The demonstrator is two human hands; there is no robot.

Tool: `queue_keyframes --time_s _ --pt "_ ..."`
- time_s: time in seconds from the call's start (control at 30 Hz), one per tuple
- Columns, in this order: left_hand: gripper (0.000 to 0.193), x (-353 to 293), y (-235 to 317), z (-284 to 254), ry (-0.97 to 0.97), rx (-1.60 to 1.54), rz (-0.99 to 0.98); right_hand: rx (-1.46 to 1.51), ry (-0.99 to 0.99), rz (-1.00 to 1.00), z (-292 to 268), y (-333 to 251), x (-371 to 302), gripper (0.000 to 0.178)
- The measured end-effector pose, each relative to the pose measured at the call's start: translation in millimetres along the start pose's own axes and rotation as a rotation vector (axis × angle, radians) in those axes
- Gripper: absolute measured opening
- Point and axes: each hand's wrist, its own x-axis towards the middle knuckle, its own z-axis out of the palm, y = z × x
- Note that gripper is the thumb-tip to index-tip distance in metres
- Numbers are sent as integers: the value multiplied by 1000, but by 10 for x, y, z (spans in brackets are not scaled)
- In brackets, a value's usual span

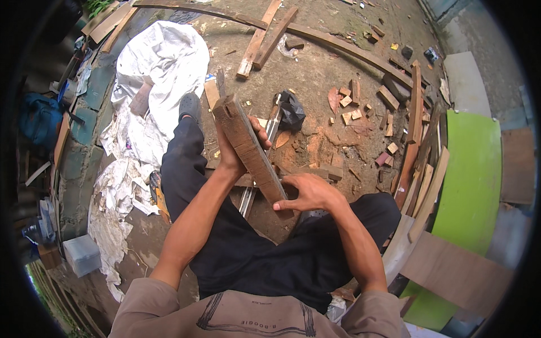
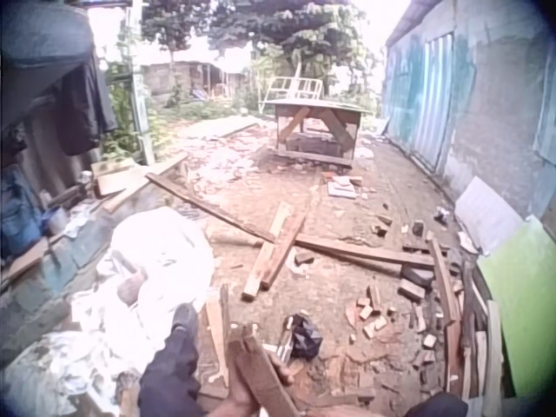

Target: The person sits on the ground and uses a chisel to shape a small piece of wood. They hold the wood with one hand and strike the chisel with the other, repeatedly removing shavings.

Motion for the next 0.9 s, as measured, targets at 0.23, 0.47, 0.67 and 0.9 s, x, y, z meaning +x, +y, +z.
queue_keyframes --time_s 0.23,0.47,0.67,0.9 --pt "82 68 90 115 296 159 64 118 77 -55 8 16 -31 67" --pt "72 80 55 67 132 502 194 113 93 -49 47 110 -41 65" --pt "80 21 81 120 41 810 247 124 127 -76 47 147 -104 65" --pt "122 26 140 95 20 1108 180 36 148 -18 5 108 -162 65"
